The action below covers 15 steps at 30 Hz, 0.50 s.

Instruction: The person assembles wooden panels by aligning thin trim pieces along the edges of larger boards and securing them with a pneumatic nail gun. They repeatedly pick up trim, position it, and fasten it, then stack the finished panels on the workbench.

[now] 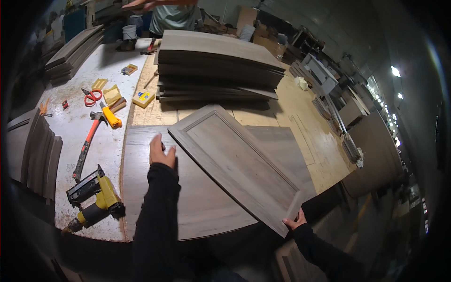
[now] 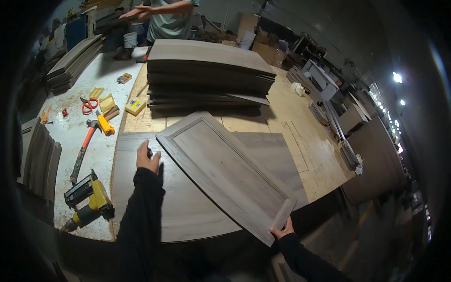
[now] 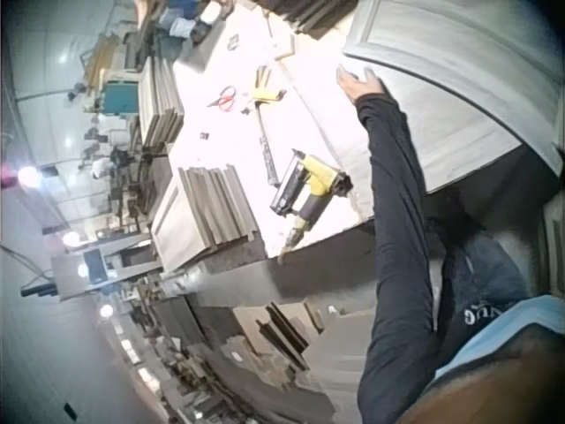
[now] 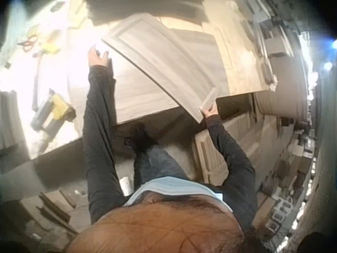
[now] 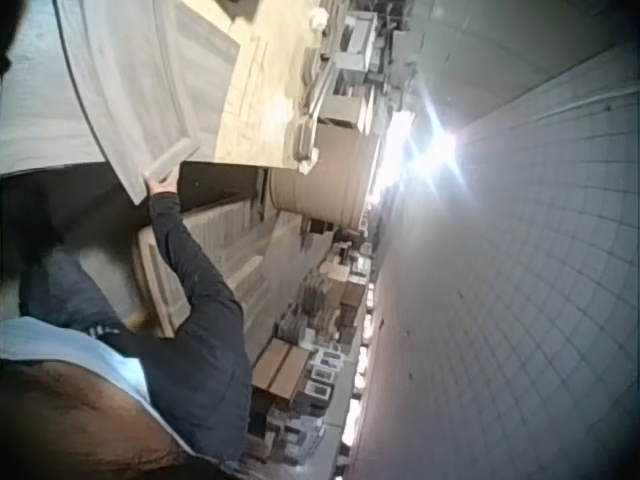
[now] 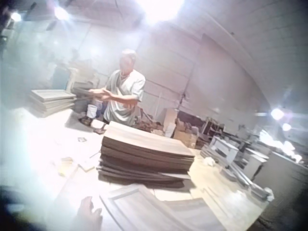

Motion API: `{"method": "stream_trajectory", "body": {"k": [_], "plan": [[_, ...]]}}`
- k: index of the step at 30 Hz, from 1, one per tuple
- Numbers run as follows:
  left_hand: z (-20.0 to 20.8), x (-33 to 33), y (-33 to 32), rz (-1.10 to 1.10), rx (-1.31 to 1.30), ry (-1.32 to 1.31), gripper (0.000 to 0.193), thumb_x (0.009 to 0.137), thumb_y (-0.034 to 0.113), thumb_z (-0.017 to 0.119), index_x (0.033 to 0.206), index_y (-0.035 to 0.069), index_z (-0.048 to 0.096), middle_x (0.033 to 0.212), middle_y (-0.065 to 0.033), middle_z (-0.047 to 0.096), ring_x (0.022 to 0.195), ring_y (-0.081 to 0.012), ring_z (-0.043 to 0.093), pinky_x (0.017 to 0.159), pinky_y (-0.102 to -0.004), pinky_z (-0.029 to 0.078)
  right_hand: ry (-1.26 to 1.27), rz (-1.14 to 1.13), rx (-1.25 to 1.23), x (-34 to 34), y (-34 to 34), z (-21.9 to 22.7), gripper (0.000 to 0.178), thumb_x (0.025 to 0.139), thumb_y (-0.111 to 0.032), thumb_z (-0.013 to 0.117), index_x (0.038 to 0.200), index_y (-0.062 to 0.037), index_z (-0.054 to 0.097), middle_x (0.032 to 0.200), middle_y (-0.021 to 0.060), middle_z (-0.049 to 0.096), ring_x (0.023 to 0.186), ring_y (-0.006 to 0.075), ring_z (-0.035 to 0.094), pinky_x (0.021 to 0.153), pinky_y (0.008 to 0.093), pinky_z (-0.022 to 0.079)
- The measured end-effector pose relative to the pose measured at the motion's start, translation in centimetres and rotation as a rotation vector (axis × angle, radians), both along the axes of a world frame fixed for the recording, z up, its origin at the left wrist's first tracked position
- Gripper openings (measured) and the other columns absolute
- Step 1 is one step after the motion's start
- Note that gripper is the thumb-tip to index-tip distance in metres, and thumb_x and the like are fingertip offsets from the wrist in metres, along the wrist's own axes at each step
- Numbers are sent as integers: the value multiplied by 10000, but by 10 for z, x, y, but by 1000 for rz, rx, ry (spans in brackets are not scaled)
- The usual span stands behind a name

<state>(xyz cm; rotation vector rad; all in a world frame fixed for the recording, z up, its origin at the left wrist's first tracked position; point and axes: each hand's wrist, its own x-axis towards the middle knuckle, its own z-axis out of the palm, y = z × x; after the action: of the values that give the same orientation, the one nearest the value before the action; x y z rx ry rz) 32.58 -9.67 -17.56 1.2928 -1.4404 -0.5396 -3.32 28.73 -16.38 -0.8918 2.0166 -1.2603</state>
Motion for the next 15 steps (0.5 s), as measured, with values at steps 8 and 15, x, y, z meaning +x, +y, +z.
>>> {"method": "stream_trajectory", "body": {"k": [8,15], "plan": [[15,-4,-20,-138,117,-376,424,695,286,642,1086,131,592,984,-64,585,934,-269,518,802,-406,388,550,43,492,-43,-8,33,1017,511,-363,821,1287,69,324,1174,217,436,1092,330,441,925,336,376],[37,41,156,-7,-9,-400,405,702,143,616,1086,28,559,950,-167,529,886,-348,492,769,-416,378,683,100,791,-111,-58,61,842,571,-289,782,1241,65,414,1167,240,512,1100,312,500,933,321,385]]}}
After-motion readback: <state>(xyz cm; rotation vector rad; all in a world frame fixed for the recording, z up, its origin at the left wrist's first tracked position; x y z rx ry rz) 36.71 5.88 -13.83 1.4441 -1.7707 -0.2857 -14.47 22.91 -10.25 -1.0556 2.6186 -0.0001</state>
